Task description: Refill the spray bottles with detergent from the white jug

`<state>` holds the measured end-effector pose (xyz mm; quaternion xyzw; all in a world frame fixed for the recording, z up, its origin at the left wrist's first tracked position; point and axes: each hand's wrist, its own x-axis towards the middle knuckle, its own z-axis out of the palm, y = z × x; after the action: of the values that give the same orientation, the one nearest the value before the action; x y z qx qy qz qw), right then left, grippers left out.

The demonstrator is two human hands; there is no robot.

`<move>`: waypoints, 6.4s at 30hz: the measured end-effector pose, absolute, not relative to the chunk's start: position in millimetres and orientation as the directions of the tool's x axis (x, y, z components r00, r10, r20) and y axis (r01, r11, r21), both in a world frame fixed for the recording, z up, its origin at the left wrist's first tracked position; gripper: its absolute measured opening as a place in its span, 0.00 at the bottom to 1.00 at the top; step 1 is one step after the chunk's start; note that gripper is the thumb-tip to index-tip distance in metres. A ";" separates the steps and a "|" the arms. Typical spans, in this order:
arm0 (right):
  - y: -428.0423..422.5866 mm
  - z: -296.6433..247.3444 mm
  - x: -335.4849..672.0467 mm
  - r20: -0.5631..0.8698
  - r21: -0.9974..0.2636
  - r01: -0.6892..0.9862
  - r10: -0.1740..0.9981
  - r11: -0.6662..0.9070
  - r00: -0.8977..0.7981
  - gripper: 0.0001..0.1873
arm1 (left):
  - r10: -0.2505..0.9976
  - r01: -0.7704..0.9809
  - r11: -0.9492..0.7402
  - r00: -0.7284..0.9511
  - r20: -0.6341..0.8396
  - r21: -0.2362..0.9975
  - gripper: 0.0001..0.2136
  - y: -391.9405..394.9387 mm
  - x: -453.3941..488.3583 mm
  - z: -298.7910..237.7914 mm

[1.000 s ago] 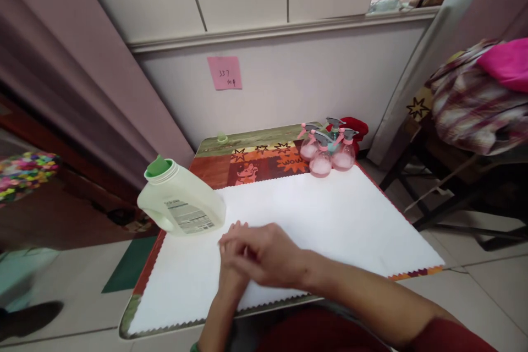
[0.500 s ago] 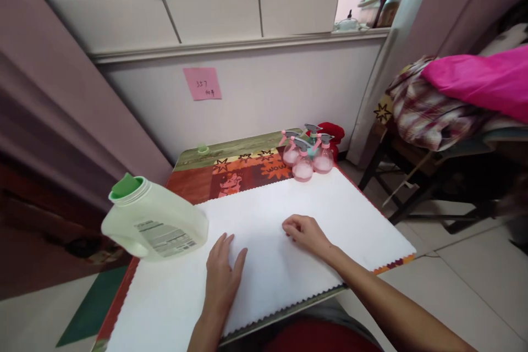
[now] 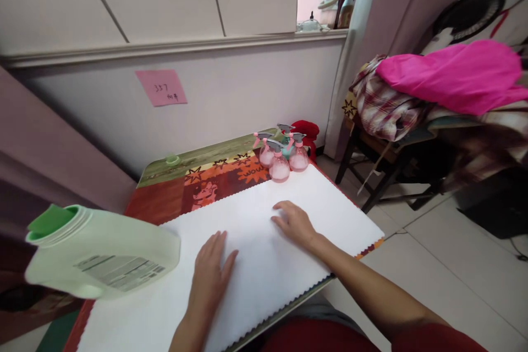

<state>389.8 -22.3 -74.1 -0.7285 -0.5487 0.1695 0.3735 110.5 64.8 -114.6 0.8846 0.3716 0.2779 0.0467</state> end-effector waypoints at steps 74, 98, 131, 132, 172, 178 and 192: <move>-88.7 -123.4 502.1 0.116 -0.080 0.922 0.915 -0.379 0.386 0.44 | 0.844 0.763 -0.528 0.426 0.326 0.373 0.21 56.4 100.1 -119.8; 60.8 -4.8 313.0 -0.058 -0.991 0.116 0.995 -0.067 0.075 0.15 | 0.937 0.277 -0.138 0.348 0.035 0.951 0.22 95.8 155.0 12.8; 100.4 60.7 353.2 0.664 -0.261 0.954 0.745 0.148 0.067 0.40 | 0.846 0.769 -0.466 0.242 0.475 0.438 0.41 125.2 206.8 83.0; 100.9 59.2 353.6 0.688 -0.179 0.977 0.724 0.113 0.042 0.42 | 0.834 0.809 -0.463 0.258 0.488 0.362 0.41 124.3 208.7 82.7; 55.3 -36.4 378.4 0.113 -0.489 0.872 0.991 -0.008 0.073 0.22 | 0.718 0.698 -0.670 0.520 0.463 0.255 0.27 71.9 148.7 21.6; 6.9 -79.1 416.2 -0.032 -0.707 0.692 0.984 -0.147 0.177 0.26 | 0.622 0.861 -0.380 -0.033 0.782 0.339 0.28 54.5 26.6 22.9; 3.4 -52.6 400.8 -0.032 -0.806 0.578 0.984 -0.129 0.175 0.26 | 0.993 0.391 -0.027 -0.096 0.070 0.920 0.26 141.9 -75.9 39.8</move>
<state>400.8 3.4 -52.6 -0.6882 -0.5674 0.3013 0.3372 -75.9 141.9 39.8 0.5736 0.6030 0.4296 0.3504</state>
